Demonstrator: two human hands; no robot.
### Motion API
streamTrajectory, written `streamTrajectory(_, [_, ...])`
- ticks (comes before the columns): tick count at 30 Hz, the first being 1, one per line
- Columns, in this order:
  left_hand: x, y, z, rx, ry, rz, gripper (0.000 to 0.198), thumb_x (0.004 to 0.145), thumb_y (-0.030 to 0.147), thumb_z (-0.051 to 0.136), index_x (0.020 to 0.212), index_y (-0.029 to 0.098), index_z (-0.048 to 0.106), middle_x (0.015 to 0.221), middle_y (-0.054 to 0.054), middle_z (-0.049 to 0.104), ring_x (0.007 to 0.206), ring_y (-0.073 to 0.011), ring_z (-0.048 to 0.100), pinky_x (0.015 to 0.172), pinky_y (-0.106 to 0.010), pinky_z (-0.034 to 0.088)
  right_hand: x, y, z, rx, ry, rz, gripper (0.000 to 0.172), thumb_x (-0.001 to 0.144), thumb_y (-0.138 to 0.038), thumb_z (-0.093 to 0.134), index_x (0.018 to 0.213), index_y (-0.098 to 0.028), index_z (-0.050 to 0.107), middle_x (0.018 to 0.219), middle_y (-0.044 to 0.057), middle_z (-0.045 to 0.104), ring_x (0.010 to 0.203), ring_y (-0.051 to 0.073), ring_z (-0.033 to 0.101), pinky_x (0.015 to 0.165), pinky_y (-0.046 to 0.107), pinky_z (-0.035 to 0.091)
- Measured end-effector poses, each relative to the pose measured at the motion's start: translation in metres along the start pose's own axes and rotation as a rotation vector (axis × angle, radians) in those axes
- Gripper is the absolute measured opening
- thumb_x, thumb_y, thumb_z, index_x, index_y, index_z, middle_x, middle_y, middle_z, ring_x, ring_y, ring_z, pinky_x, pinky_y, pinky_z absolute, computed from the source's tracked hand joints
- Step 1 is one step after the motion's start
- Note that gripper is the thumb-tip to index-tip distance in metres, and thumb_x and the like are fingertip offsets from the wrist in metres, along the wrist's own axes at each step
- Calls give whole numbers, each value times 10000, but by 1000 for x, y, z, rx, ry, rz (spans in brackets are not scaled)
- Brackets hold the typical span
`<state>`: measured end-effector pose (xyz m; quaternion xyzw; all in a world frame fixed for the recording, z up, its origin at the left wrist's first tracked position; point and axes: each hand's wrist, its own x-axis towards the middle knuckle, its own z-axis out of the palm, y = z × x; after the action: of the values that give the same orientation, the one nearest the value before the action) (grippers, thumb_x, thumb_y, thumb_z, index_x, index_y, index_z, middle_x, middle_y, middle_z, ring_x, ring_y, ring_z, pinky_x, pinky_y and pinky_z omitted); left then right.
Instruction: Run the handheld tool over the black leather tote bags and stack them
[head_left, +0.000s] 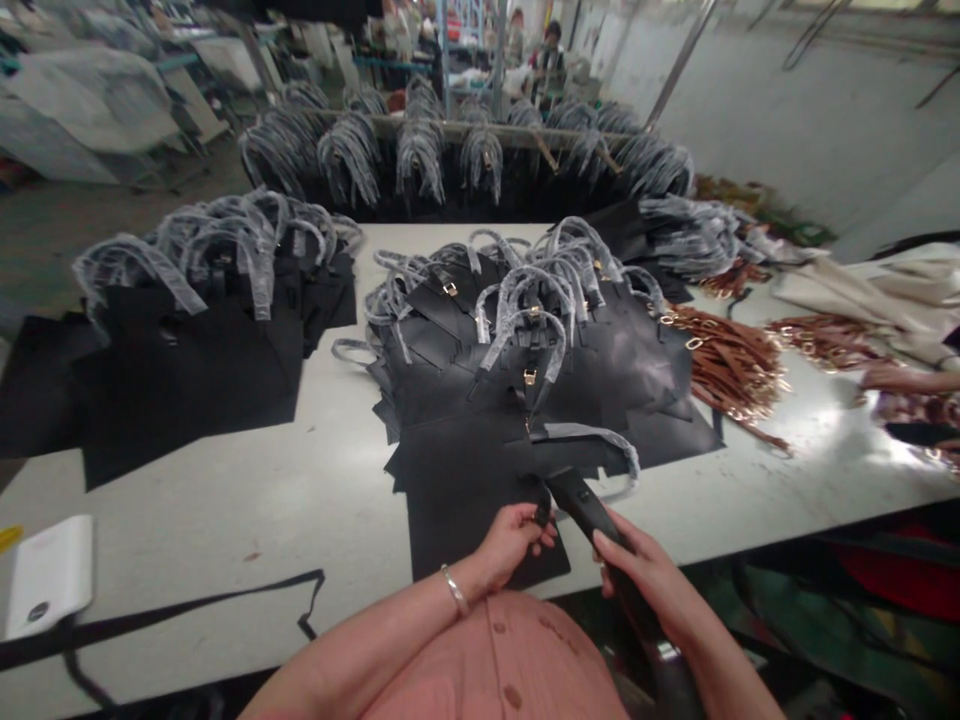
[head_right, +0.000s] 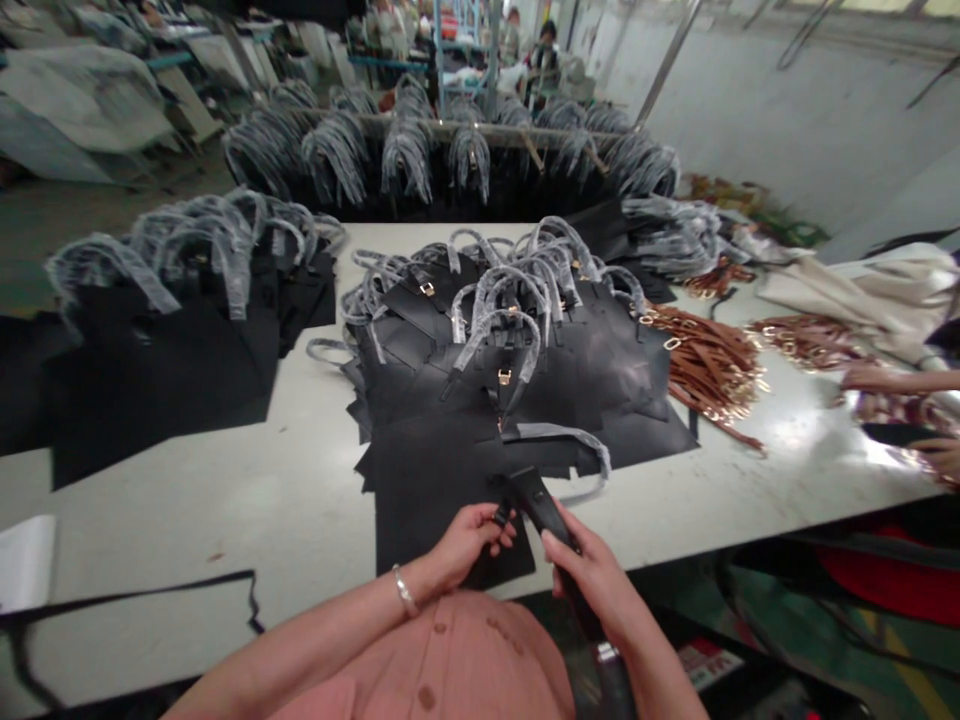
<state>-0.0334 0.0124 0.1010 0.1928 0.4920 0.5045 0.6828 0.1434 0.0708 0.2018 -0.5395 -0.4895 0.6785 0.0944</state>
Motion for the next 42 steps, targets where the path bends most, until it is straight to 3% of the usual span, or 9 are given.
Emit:
streamTrajectory(7, [-1, 11, -7, 27, -34, 64, 231, 628, 186, 492, 765, 111, 662, 664, -37, 599, 609, -116, 517, 531, -220, 347, -14, 6, -3, -19, -150, 99, 662, 786, -486, 650, 1379, -260, 461, 680, -48, 558, 456, 95, 535, 454, 218, 364])
streamTrajectory(11, [0, 6, -4, 20, -44, 35, 216, 696, 266, 545, 790, 103, 649, 749, -70, 635, 613, -130, 555, 516, -233, 342, -2, 9, 4, 8, -59, 52, 706, 789, -495, 637, 1401, -229, 410, 652, -57, 551, 443, 100, 529, 463, 229, 381])
streamTrajectory(14, [1, 1, 3, -52, -56, -15, 337, 757, 417, 589, 858, 100, 642, 815, -97, 652, 653, -152, 590, 546, -245, 378, 9, 10, 1, -35, 57, 5, 742, 770, -493, 651, 1399, -207, 381, 596, -69, 545, 444, 118, 520, 466, 244, 398])
streamTrajectory(18, [1, 5, 8, 38, -45, -6, 301, 740, 400, 656, 763, 100, 664, 719, -52, 633, 663, -120, 545, 616, -229, 377, 29, 14, -1, -202, 180, -37, 492, 642, -395, 756, 1029, -138, 594, 509, -73, 522, 441, 134, 517, 450, 251, 394])
streamTrajectory(20, [2, 8, 9, 97, -43, 9, 261, 734, 363, 664, 728, 103, 675, 662, -28, 611, 619, -101, 506, 590, -217, 356, 40, 17, 3, -226, 219, -49, 345, 607, -341, 766, 842, -156, 595, 521, -55, 555, 459, 138, 532, 459, 254, 401])
streamTrajectory(22, [3, 10, 10, 107, -44, -7, 241, 729, 342, 662, 736, 102, 687, 632, -21, 599, 570, -87, 478, 534, -206, 330, 50, 19, 9, -217, 254, -69, 291, 597, -303, 757, 789, -173, 581, 566, -35, 603, 506, 148, 560, 491, 258, 418])
streamTrajectory(24, [4, 10, 11, 94, -28, -34, 238, 718, 329, 668, 756, 96, 694, 623, -26, 601, 544, -82, 482, 496, -196, 328, 57, 20, 16, -202, 283, -98, 283, 578, -265, 752, 782, -183, 573, 625, -20, 637, 580, 166, 590, 543, 267, 441])
streamTrajectory(30, [7, 9, 10, 94, 69, -76, 306, 737, 376, 654, 781, 76, 695, 661, -83, 662, 592, -139, 623, 584, -258, 518, 61, 20, 27, -137, 311, -132, 327, 559, -227, 749, 817, -193, 552, 670, -22, 642, 658, 188, 610, 628, 292, 472])
streamTrajectory(42, [8, 16, 7, 111, 34, -131, 337, 728, 409, 634, 706, 73, 645, 653, -130, 688, 540, -172, 656, 530, -278, 534, 61, 19, 30, -55, 256, -134, 339, 543, -213, 737, 824, -183, 551, 667, -28, 628, 628, 171, 586, 598, 283, 476])
